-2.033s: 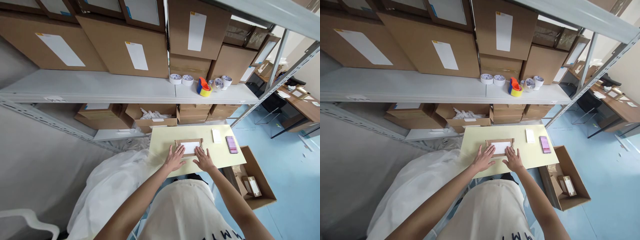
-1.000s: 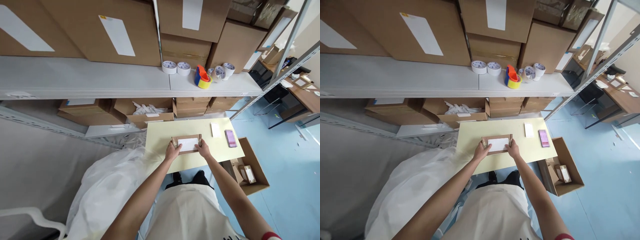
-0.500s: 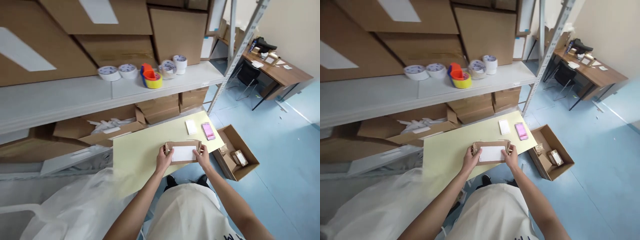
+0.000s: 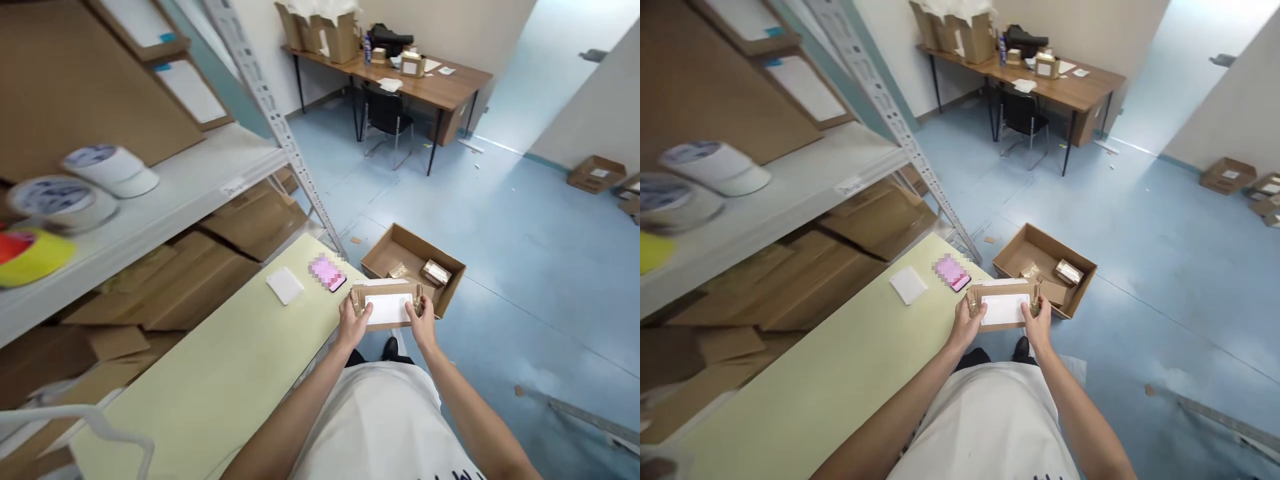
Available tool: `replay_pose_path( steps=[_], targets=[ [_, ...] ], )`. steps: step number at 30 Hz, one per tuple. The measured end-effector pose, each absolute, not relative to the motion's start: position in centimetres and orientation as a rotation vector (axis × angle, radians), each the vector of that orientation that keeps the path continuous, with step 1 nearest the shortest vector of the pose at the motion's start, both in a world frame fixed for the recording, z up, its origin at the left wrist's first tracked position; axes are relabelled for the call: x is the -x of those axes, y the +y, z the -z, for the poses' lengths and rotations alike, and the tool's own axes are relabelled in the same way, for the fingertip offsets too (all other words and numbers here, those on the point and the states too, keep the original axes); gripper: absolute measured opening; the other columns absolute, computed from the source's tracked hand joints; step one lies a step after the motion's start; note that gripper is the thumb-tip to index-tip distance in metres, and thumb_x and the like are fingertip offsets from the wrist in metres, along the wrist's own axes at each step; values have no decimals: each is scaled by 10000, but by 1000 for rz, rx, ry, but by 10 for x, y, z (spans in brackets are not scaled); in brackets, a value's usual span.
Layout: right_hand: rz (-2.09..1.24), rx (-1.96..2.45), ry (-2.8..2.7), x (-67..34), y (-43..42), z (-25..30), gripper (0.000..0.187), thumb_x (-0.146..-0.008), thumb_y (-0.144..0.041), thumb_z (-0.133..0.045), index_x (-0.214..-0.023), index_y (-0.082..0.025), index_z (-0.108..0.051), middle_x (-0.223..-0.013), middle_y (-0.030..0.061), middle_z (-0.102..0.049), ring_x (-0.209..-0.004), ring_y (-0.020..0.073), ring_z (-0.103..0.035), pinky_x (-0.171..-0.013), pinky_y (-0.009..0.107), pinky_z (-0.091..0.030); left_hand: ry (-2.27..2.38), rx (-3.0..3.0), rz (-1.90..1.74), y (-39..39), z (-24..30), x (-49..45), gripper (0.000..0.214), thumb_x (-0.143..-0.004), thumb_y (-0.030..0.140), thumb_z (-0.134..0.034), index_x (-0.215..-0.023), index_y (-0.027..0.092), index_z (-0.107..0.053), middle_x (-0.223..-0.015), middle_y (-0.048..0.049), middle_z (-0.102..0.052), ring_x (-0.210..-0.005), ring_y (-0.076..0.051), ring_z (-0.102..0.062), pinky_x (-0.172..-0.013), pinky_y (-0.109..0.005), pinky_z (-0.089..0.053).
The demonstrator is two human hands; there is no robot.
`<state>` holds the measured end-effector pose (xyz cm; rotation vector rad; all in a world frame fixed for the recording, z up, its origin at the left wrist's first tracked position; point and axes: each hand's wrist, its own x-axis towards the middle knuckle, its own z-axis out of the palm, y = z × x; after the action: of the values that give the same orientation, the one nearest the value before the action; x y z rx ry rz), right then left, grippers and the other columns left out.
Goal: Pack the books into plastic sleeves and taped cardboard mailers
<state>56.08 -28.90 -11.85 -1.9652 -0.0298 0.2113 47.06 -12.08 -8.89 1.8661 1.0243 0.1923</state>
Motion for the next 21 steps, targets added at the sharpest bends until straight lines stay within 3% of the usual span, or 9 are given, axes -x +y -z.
replay_pose_path(
  steps=[3, 8, 15, 21],
  targets=[
    [-138, 2024, 130, -570, -313, 130, 632, -800, -572, -562, -1304, -193, -518, -1234, 132, -520, -1165, 282, -521, -1010, 415, -418, 958, -1943, -56, -130, 93, -507, 629, -812, 434, -624, -1366, 184, -459, -1273, -136, -490, -1350, -271, -397, -1145, -406, -309],
    [-140, 2042, 326, -589, -340, 138, 707, -803, -595, -521, -1377, -184, -488, -1145, 105, -510, -1121, 274, -538, -1016, 410, -427, 759, -2000, 110, -139, 102, -565, 579, -859, 467, -552, -1365, 194, -478, -1125, -110, -546, -1251, -271, -481, -1119, -420, -324],
    [56, 2068, 478, -623, -352, 140, 699, -763, -547, -586, -1362, -194, -510, -1100, 96, -500, -1092, 286, -543, -1016, 444, -427, 486, -1965, 126, -150, 123, -637, 651, -850, 456, -556, -1402, 139, -423, -1322, -169, -480, -1326, -277, -430, -1139, -414, -301],
    [196, 2153, 401, -640, -348, 138, 669, -769, -517, -577, -1346, -188, -499, -1295, 144, -498, -1237, 297, -494, -1064, 464, -392, 242, -1958, 231, -155, 134, -672, 802, -750, 441, -650, -1440, 155, -358, -1467, -180, -366, -1414, -307, -329, -1170, -482, -251]
  ],
)
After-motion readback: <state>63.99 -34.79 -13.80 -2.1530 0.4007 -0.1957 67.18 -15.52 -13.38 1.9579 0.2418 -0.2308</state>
